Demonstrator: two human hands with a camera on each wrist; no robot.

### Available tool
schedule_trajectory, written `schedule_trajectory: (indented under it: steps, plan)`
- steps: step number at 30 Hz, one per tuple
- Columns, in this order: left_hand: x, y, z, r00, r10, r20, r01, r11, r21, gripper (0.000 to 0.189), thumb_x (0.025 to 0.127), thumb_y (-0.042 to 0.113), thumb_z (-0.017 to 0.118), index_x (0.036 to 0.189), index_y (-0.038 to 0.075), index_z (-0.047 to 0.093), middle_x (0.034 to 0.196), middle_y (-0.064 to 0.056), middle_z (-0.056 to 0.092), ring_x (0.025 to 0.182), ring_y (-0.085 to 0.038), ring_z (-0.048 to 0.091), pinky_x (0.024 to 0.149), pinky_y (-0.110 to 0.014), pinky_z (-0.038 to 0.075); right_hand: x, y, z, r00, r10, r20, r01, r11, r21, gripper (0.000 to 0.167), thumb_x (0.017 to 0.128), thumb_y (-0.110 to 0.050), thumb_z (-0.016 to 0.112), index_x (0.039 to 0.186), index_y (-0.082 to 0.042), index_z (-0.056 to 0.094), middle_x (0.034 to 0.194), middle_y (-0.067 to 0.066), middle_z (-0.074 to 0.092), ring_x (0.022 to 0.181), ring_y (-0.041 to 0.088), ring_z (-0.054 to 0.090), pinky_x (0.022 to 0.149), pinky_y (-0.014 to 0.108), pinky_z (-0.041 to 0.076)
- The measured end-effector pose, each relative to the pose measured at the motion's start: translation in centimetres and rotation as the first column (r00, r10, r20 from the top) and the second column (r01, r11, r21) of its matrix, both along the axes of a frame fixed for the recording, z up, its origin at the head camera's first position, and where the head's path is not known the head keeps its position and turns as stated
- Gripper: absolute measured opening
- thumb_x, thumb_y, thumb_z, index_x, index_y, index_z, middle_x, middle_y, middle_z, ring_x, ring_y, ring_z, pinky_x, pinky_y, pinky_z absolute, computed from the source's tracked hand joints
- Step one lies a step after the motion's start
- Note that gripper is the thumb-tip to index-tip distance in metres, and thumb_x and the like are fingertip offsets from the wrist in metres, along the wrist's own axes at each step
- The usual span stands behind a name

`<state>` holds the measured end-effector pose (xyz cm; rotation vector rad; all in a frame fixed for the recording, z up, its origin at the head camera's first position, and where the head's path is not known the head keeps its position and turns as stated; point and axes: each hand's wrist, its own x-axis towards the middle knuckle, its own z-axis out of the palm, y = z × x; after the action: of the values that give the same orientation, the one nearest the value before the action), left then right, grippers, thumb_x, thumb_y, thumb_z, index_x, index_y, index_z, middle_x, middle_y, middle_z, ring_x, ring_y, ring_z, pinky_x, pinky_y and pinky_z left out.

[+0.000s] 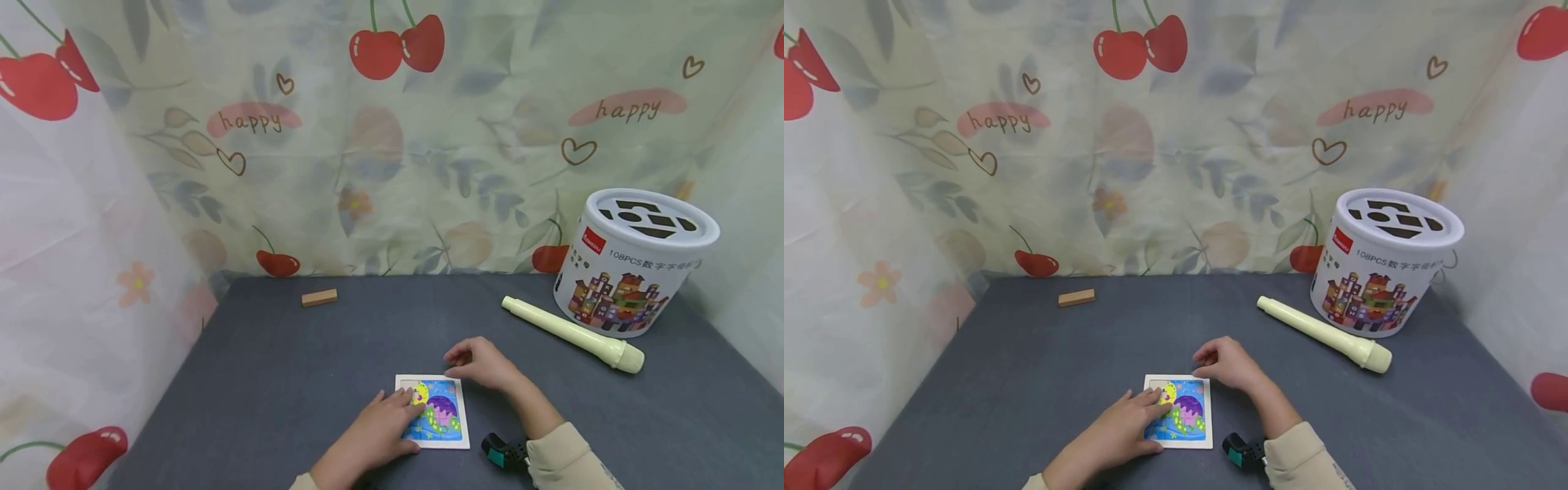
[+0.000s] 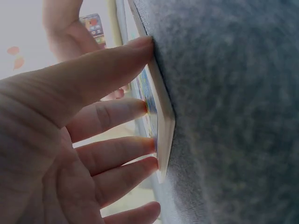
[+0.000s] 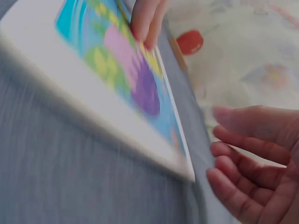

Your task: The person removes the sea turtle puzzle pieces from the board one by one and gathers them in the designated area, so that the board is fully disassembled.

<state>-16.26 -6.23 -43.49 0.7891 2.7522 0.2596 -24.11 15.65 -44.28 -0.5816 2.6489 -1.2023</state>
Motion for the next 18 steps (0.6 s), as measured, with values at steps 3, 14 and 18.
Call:
schedule_trajectory:
  steps: [3, 14, 18]
  plan:
    - [-0.1, 0.1, -0.1, 1.0, 0.005, 0.03, -0.005, 1.0, -0.015, 0.056, 0.078, 0.041, 0.071, 0.129, 0.023, 0.057, 0.141, -0.007, 0.048, 0.133, -0.024, 0.042, 0.105, -0.053, 0.034, 0.0, -1.2, 0.1, 0.998, 0.064, 0.02, -0.065, 0.997, 0.029, 0.022, 0.079, -0.012, 0.073, 0.096, 0.001, 0.07, 0.083, 0.005, 0.067, 0.07, 0.007, 0.054, 0.062, 0.021, 0.047]
    - [-0.3, 0.0, -0.5, 0.999, -0.008, 0.046, 0.009, 1.0, -0.021, 0.054, 0.082, 0.043, 0.067, 0.131, 0.025, 0.055, 0.144, -0.007, 0.044, 0.133, -0.025, 0.041, 0.103, -0.051, 0.038, 0.5, -3.8, -0.2, 0.994, 0.08, 0.069, -0.083, 0.995, 0.049, 0.01, 0.076, -0.003, 0.072, 0.086, -0.001, 0.073, 0.075, 0.003, 0.067, 0.065, 0.008, 0.055, 0.059, 0.021, 0.047]
    - [-0.1, 0.0, -0.5, 0.999, -0.018, 0.029, 0.019, 1.0, -0.023, 0.053, 0.083, 0.043, 0.066, 0.131, 0.024, 0.055, 0.144, -0.009, 0.044, 0.133, -0.026, 0.041, 0.103, -0.049, 0.038, 0.7, -4.0, -0.3, 0.996, 0.067, 0.066, -0.071, 0.996, 0.053, 0.009, 0.077, -0.001, 0.071, 0.086, -0.001, 0.073, 0.076, 0.003, 0.066, 0.066, 0.008, 0.055, 0.059, 0.021, 0.047]
